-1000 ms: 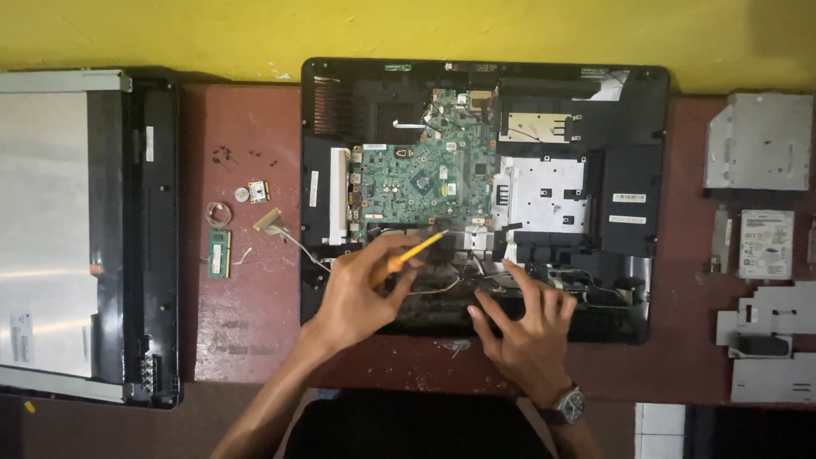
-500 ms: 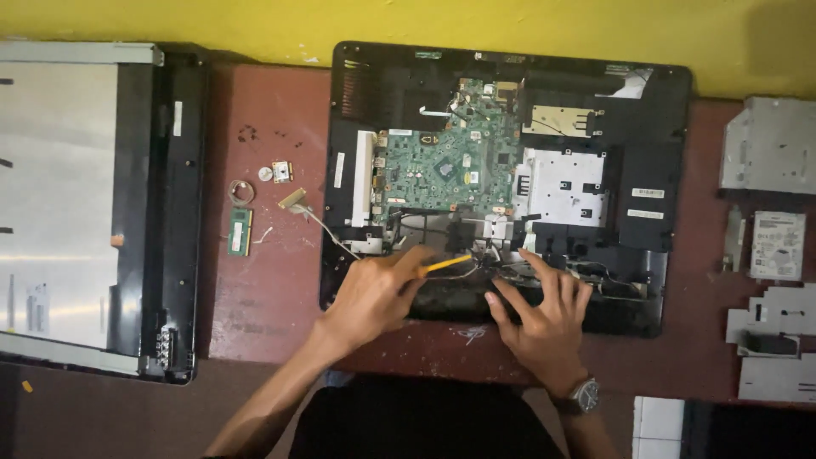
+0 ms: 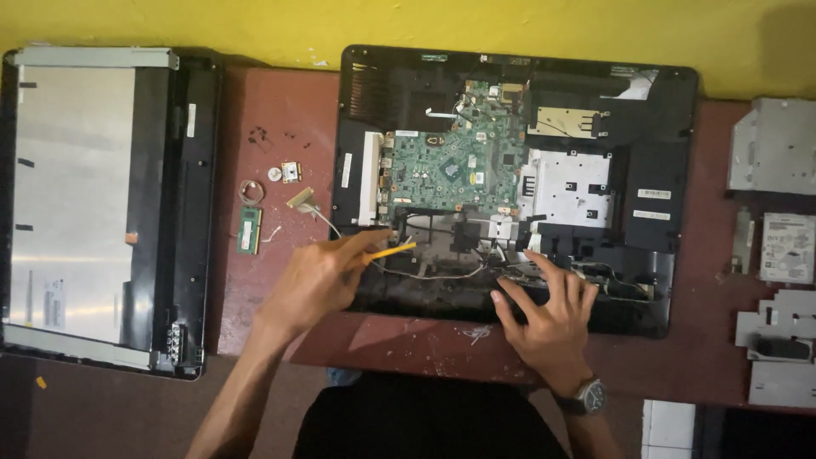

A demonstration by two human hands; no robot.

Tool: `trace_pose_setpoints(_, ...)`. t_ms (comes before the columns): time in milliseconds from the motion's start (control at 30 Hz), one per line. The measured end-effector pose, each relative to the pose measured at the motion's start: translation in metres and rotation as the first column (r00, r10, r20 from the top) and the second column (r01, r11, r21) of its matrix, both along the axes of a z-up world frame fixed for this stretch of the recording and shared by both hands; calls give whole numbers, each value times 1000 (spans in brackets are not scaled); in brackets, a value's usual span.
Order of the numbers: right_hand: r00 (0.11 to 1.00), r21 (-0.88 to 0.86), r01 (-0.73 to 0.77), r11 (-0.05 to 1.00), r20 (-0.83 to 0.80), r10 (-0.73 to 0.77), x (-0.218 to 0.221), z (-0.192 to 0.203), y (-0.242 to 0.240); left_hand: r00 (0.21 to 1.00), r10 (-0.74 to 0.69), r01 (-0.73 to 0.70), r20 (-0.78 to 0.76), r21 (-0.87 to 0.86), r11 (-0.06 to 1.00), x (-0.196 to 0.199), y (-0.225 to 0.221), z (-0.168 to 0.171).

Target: Removing screws from a motherboard and disconnecting internal cables during computer disassembly.

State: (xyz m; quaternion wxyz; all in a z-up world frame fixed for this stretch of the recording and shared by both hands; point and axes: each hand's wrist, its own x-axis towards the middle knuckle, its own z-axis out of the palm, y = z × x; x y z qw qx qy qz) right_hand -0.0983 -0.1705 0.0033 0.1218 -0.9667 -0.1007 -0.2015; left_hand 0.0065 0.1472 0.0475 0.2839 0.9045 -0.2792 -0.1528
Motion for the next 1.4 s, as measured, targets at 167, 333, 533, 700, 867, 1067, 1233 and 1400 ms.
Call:
trace_pose_setpoints(167,1000,30,14,999,1,-14,2,1,1,983,-29,37,179,-40,999,6,3,-1)
trace_pose_setpoints(333,1000,25,20,999,15,-21,2,0,3,994,-34,40,105,-51,998,12,3,11)
trace_pose_setpoints(533,1000,29,28,999,-6,-28,2,2,4,996,34,-25,79,-121,992,14,9,11)
trace_pose_setpoints(700,999,41,21,999,-29,-20,1,5,3,957,246,-205,156,-237,949,13,14,19)
trace_pose_setpoints(867,1000,331,29,943,-6,-28,-3,21,3,815,494,-368,304,-387,845,16,16,23)
trace_pose_setpoints(1067,998,514,-10,858,61,-24,13,41,3,928,283,-207,244,-297,932,15,45,25)
trace_pose_setpoints(1233,991,598,-132,790,51,127,35,42,10,990,123,-138,-68,-300,944,-3,60,24)
trace_pose_setpoints(1400,956,601,-181,778,-78,283,56,52,35,993,53,-81,-103,-285,955,-12,57,27)
